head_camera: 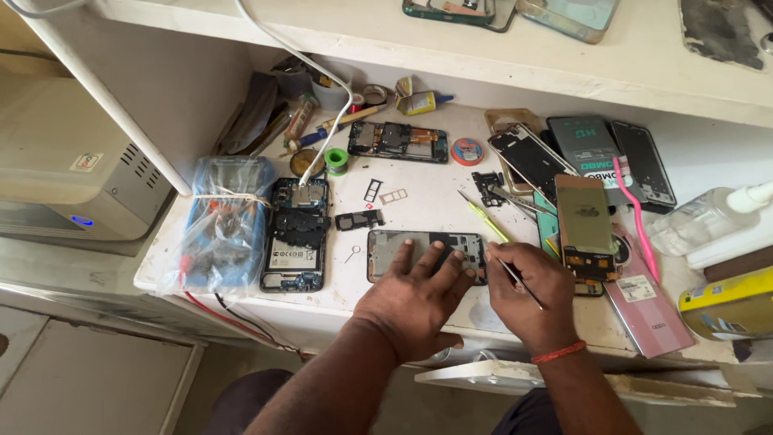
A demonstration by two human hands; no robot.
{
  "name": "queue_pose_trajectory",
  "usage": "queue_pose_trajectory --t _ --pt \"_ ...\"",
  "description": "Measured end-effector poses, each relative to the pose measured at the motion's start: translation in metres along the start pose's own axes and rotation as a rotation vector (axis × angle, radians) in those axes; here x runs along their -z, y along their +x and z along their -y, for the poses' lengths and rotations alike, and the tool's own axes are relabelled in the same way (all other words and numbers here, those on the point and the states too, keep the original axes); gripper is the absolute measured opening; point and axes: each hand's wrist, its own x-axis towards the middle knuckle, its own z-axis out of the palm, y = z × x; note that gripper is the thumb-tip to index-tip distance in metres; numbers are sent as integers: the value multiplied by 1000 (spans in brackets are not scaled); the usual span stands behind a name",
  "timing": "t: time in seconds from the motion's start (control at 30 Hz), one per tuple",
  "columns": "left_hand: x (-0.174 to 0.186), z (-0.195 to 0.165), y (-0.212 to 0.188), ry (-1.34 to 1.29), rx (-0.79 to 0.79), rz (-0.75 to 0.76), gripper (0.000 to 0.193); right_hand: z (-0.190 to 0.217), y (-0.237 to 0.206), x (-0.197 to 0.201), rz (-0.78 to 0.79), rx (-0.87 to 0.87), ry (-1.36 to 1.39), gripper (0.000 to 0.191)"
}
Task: The person uses a metal spudger to pry and scrape the back of a disassembled smartphone on a cluttered workbench. They repeatedly lift and scrape along the edges and corners of the phone's back cover, working to separate it from the chassis. The person holds the phone steady with one hand while manipulating the tool with the other.
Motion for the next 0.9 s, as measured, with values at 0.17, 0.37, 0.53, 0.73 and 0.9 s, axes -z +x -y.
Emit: queue_pose_trajectory --t 0.17,0.37,0.53,0.73,0.9 --pt "1 -1 2 10 12 31 93 -4 -2 2 -35 -254 99 14" --pt "2 -1 0 2 12 -5 92 -7 15 2 124 -214 25 22" --pt "2 -1 -2 4 15 -19 93 -17 37 5 310 -53 -48 18" --pt "0 0 0 -1 17 -9 92 -17 45 0 396 -58 -154 7" --pt "-1 0 0 -9 15 2 91 -13 47 -5 419 90 -319 7"
